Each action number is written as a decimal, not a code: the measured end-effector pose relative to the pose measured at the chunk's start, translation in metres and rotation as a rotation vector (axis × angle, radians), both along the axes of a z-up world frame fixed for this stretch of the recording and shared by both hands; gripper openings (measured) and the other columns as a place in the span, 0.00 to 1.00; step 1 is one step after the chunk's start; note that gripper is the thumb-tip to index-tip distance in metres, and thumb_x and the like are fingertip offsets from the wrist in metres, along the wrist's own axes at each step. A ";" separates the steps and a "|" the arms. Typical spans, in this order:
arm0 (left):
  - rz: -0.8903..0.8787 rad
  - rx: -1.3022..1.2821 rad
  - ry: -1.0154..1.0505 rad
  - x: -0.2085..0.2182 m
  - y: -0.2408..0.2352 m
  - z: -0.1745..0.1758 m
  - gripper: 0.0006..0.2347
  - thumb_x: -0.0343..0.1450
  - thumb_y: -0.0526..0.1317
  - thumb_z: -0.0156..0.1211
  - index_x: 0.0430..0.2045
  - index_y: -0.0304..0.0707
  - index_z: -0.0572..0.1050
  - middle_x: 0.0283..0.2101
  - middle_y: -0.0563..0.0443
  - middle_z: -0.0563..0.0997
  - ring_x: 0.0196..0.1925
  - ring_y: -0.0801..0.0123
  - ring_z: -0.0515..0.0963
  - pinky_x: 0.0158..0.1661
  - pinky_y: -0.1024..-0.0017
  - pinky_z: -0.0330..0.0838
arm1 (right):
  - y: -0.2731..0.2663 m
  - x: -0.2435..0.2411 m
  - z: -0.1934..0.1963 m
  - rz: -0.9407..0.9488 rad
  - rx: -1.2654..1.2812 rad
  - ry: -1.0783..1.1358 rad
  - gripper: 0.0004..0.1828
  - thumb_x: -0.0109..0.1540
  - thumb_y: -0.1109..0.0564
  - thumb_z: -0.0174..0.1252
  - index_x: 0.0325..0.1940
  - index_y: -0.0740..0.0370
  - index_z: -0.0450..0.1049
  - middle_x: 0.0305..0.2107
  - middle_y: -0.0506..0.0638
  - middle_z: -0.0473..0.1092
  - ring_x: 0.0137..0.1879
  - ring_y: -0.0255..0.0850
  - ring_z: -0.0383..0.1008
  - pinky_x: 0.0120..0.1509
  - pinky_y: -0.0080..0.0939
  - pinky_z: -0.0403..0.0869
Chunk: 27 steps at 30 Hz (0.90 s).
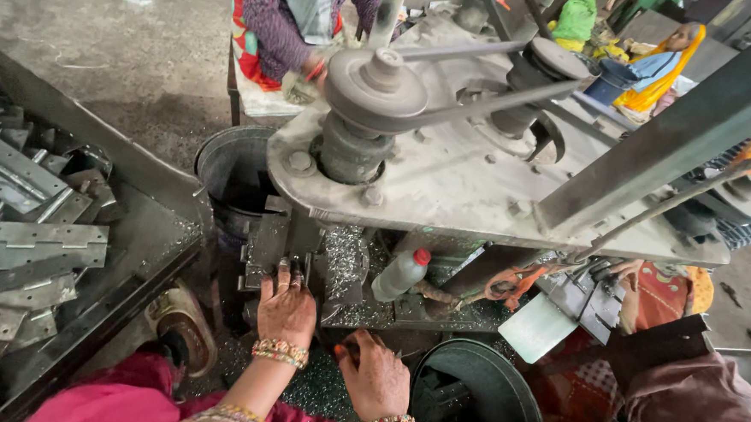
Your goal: The person picks up metal brackets one by one from a bin and places them into a tapping machine, holding each piece while the machine processes it.
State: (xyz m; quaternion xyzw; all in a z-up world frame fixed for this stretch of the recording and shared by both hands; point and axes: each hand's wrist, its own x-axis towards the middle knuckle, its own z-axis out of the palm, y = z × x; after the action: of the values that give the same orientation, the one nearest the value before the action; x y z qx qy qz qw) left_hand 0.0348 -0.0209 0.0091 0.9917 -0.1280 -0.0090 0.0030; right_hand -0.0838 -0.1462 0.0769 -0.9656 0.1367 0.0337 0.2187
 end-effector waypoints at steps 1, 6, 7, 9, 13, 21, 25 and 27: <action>0.026 0.004 0.026 0.002 -0.004 0.005 0.16 0.75 0.41 0.43 0.51 0.36 0.77 0.69 0.48 0.68 0.77 0.59 0.55 0.67 0.51 0.52 | -0.001 0.001 0.001 0.006 0.002 -0.012 0.16 0.61 0.43 0.59 0.47 0.53 0.74 0.44 0.51 0.77 0.49 0.53 0.77 0.51 0.56 0.74; 0.059 0.024 0.078 -0.002 -0.006 0.021 0.17 0.76 0.42 0.41 0.51 0.37 0.77 0.69 0.50 0.67 0.77 0.59 0.53 0.68 0.51 0.49 | -0.003 0.000 -0.005 0.038 0.004 0.003 0.19 0.61 0.44 0.58 0.51 0.54 0.74 0.45 0.53 0.76 0.50 0.54 0.77 0.52 0.55 0.74; 0.059 0.042 0.095 -0.002 -0.007 0.023 0.17 0.76 0.42 0.41 0.52 0.37 0.77 0.69 0.50 0.67 0.78 0.59 0.52 0.68 0.51 0.49 | -0.003 -0.001 -0.005 0.041 0.007 0.022 0.19 0.61 0.44 0.58 0.52 0.54 0.73 0.45 0.53 0.76 0.50 0.54 0.77 0.53 0.55 0.74; 0.057 0.058 0.144 -0.006 -0.005 0.024 0.17 0.76 0.42 0.41 0.55 0.39 0.75 0.70 0.52 0.65 0.77 0.59 0.51 0.69 0.49 0.47 | -0.004 -0.001 -0.003 0.042 0.009 0.047 0.20 0.61 0.43 0.58 0.53 0.53 0.72 0.44 0.54 0.76 0.51 0.54 0.77 0.54 0.56 0.73; 0.042 0.031 0.021 -0.004 0.002 0.014 0.21 0.71 0.41 0.43 0.60 0.40 0.71 0.72 0.51 0.63 0.77 0.55 0.49 0.65 0.45 0.44 | -0.001 0.000 0.001 0.046 0.038 0.053 0.20 0.60 0.42 0.58 0.52 0.52 0.73 0.45 0.53 0.76 0.51 0.53 0.77 0.53 0.55 0.74; 0.063 0.010 -0.077 0.025 -0.002 -0.002 0.19 0.75 0.40 0.41 0.58 0.36 0.73 0.70 0.52 0.66 0.77 0.58 0.53 0.71 0.47 0.43 | -0.017 -0.006 -0.055 0.032 -0.004 -0.005 0.21 0.61 0.40 0.59 0.50 0.54 0.73 0.42 0.55 0.77 0.50 0.56 0.77 0.52 0.58 0.73; 0.050 -0.049 -0.125 0.019 0.006 -0.010 0.20 0.72 0.38 0.42 0.58 0.36 0.71 0.69 0.54 0.66 0.75 0.59 0.54 0.67 0.45 0.45 | -0.028 -0.033 -0.141 -0.110 0.014 0.176 0.30 0.58 0.36 0.62 0.61 0.46 0.70 0.38 0.59 0.76 0.48 0.55 0.79 0.54 0.55 0.76; 0.047 -0.047 -0.055 0.016 0.006 -0.006 0.20 0.74 0.39 0.40 0.59 0.38 0.70 0.70 0.53 0.64 0.76 0.60 0.53 0.69 0.45 0.42 | -0.038 -0.028 -0.167 -0.040 0.032 0.231 0.27 0.57 0.41 0.62 0.59 0.45 0.73 0.37 0.59 0.77 0.48 0.55 0.79 0.54 0.56 0.76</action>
State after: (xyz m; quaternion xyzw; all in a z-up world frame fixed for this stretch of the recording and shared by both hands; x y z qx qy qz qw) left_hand 0.0509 -0.0146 0.0034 0.9940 -0.1049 0.0212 0.0230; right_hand -0.1119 -0.1841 -0.0906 -0.9488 0.1796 0.1427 0.2173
